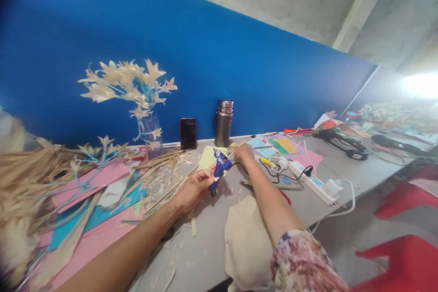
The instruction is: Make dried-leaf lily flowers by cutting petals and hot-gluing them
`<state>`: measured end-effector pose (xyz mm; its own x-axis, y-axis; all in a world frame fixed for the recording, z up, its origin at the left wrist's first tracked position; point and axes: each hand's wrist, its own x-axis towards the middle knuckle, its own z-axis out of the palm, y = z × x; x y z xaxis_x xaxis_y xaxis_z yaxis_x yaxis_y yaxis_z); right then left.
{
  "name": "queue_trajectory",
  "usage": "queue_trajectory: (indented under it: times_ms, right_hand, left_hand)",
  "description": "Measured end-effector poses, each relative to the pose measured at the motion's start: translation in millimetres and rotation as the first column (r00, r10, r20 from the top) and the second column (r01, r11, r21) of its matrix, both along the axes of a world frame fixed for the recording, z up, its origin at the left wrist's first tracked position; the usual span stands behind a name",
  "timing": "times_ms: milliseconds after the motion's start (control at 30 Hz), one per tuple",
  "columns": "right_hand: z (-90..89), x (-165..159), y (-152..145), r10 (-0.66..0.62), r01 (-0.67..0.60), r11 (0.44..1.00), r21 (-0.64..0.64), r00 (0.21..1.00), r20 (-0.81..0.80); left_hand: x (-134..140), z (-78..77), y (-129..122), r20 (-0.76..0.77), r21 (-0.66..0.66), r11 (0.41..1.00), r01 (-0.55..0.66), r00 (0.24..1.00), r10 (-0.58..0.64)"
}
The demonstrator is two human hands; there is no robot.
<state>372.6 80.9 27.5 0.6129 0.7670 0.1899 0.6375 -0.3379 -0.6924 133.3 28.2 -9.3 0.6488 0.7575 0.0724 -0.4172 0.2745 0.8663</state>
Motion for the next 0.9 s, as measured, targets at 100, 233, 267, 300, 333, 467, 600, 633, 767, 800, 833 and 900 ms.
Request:
queue_trajectory:
  times_ms: [100,233,267,300,333,467,600,633,767,800,833,900]
  right_hand:
    - [20.7,21,-33,-0.102,0.108,0.971,0.212,0.994,-0.04]
    - [41.1,19,-109,-0.154,0.175,0.826,0.536,0.984,-0.085]
    - [41.5,9,-129,-0.082,0.162,0.68,0.715,0.986,-0.145]
    - [40.1,-4,-148,-0.013,0.141,0.566,0.812,0.987,-0.162]
    - [37.7,-17,-164,0.029,0.117,0.519,0.847,0.988,-0.155]
    - [33.2,-56,-197,0.087,0.077,0.471,0.879,0.987,-0.133]
    - [43.3,-50,-197,0.214,0.071,0.644,0.762,0.939,-0.268]
    - [45.6,-47,-196,0.245,0.046,0.706,0.706,0.92,-0.306]
    - [50.1,-44,-191,0.392,-0.038,0.782,0.623,0.807,-0.443]
    - [50.9,-46,-190,0.462,-0.06,0.758,0.649,0.752,-0.47]
    - [51.7,-48,-190,0.537,-0.082,0.724,0.685,0.691,-0.484]
    - [53.0,-55,-189,0.65,-0.109,0.641,0.76,0.603,-0.462]
  left_hand:
    - [0,-0.1,0,0.016,-0.038,0.999,0.012,1.0,-0.012]
    - [-4,8.5,-2,0.069,-0.089,0.994,0.065,0.996,-0.059]
    - [-5,11.2,-2,0.073,-0.09,0.993,0.078,0.995,-0.071]
    - [-6,13.6,-3,0.073,-0.088,0.992,0.09,0.994,-0.083]
    - [-7,15.6,-3,0.072,-0.087,0.991,0.098,0.993,-0.092]
    - [-9,18.9,-4,0.062,-0.093,0.991,0.095,0.994,-0.089]
    - [-8,18.1,-3,0.056,-0.092,0.992,0.081,0.996,-0.076]
    - [-8,17.9,-3,0.062,-0.092,0.993,0.077,0.995,-0.072]
    - [-9,16.5,-3,0.082,-0.107,0.991,0.083,0.994,-0.074]
    - [-9,16.1,-2,0.087,-0.111,0.99,0.092,0.993,-0.082]
    - [-10,15.6,-2,0.095,-0.117,0.988,0.103,0.991,-0.092]
    - [-10,15.1,-1,0.114,-0.129,0.984,0.121,0.988,-0.107]
